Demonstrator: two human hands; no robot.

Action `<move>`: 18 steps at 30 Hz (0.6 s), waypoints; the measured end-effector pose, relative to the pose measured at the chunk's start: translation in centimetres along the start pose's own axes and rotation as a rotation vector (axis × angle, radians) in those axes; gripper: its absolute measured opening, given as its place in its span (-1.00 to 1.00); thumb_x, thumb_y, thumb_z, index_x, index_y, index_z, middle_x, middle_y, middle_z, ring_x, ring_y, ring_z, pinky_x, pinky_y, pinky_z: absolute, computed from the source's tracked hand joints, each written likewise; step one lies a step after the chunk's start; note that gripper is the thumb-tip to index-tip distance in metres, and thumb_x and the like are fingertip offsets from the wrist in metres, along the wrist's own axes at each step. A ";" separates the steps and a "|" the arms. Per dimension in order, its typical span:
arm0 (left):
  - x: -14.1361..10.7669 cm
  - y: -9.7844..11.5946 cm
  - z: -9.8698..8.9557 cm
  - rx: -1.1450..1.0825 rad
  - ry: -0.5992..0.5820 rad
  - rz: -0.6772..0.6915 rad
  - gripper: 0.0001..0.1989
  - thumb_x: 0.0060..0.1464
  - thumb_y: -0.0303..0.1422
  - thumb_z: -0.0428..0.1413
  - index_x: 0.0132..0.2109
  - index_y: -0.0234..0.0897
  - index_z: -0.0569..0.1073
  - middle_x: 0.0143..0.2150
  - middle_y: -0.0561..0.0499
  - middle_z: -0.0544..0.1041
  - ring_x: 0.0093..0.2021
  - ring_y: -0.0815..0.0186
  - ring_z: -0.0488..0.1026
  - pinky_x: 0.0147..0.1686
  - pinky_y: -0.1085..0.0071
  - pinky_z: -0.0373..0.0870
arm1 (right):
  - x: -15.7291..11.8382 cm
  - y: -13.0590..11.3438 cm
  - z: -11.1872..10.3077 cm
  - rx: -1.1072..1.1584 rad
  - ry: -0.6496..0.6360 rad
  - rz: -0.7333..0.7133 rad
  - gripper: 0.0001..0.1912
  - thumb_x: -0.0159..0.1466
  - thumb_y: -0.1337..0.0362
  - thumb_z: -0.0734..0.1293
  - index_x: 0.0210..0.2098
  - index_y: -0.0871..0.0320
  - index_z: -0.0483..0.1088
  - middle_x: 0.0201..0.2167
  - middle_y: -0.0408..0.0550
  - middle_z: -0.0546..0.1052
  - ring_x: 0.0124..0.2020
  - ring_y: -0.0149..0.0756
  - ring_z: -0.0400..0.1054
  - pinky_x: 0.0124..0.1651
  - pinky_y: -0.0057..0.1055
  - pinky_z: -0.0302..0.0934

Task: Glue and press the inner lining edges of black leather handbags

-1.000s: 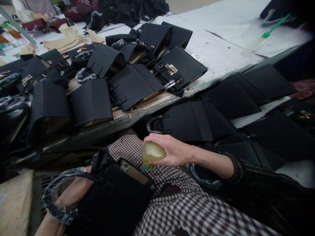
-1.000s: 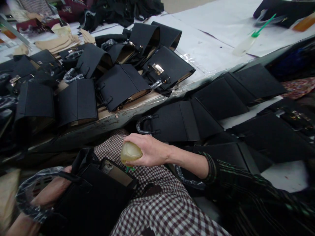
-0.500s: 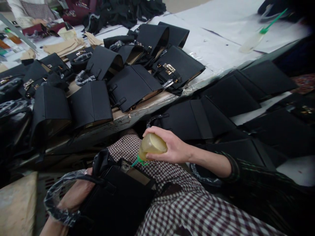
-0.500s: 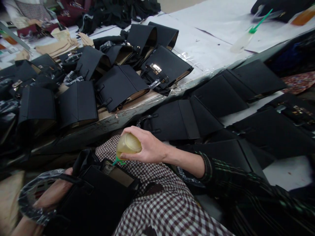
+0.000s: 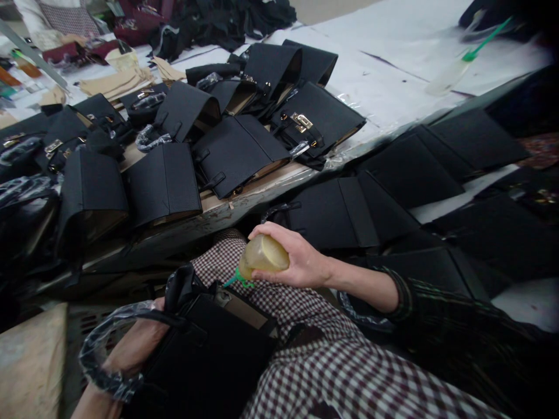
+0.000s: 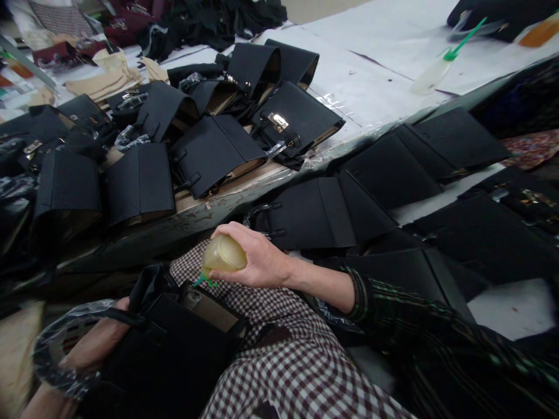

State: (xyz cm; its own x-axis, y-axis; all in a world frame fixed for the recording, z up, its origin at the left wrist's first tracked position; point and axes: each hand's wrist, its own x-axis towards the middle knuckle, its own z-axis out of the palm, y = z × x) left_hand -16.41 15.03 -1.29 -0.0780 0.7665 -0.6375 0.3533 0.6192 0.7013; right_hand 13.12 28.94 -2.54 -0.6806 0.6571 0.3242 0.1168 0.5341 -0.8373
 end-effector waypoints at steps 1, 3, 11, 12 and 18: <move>0.0 -0.1 0.0 -0.008 0.000 0.007 -0.68 0.02 -0.17 0.05 -0.16 -0.19 0.59 -0.28 0.01 0.64 0.05 0.02 0.47 0.15 0.14 0.36 | 0.0 0.0 0.0 -0.004 -0.011 0.009 -0.42 0.18 0.01 0.45 0.04 0.14 0.23 -0.10 0.02 0.43 -0.12 -0.22 0.34 -0.03 -0.28 0.27; 0.0 -0.1 0.1 -0.007 -0.001 0.012 -0.68 0.02 -0.15 0.07 -0.18 -0.18 0.59 -0.31 0.02 0.64 0.02 0.03 0.49 0.13 0.16 0.38 | 0.0 0.1 0.0 -0.006 -0.032 0.018 -0.43 0.18 0.01 0.45 0.04 0.14 0.23 -0.10 0.02 0.43 -0.12 -0.22 0.35 -0.02 -0.27 0.27; -0.2 0.7 0.2 0.051 -0.010 -0.056 -0.74 -0.06 -0.16 0.10 -0.29 -0.17 0.58 -0.27 -0.02 0.64 0.05 -0.03 0.47 0.16 0.13 0.35 | -0.6 -0.1 -0.7 -0.030 -0.147 0.009 -0.49 0.19 0.05 0.44 0.00 0.17 0.27 -0.15 0.02 0.44 -0.17 -0.25 0.34 -0.07 -0.31 0.27; -0.1 0.5 0.1 0.057 -0.003 -0.051 -0.74 -0.06 -0.17 0.09 -0.30 -0.18 0.58 -0.26 -0.03 0.64 0.07 -0.03 0.45 0.17 0.13 0.33 | -0.7 -0.1 -0.8 -0.036 -0.161 0.009 -0.48 0.18 0.05 0.45 0.00 0.17 0.27 -0.15 0.02 0.44 -0.17 -0.25 0.34 -0.07 -0.31 0.27; 0.2 0.0 0.1 0.060 0.008 -0.010 -0.75 0.01 -0.20 0.07 -0.27 -0.17 0.57 -0.17 -0.01 0.63 0.12 0.00 0.42 0.22 0.13 0.26 | -1.1 -0.1 -1.2 -0.046 -0.230 -0.010 -0.46 0.18 0.06 0.45 0.01 0.19 0.25 -0.14 0.03 0.43 -0.15 -0.24 0.34 -0.04 -0.30 0.27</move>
State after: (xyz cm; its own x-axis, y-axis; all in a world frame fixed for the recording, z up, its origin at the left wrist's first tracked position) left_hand -16.37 15.16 -1.46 -0.0895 0.7618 -0.6416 0.4077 0.6157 0.6742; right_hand 14.69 28.79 -2.28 -0.8282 0.5158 0.2192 0.1382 0.5670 -0.8121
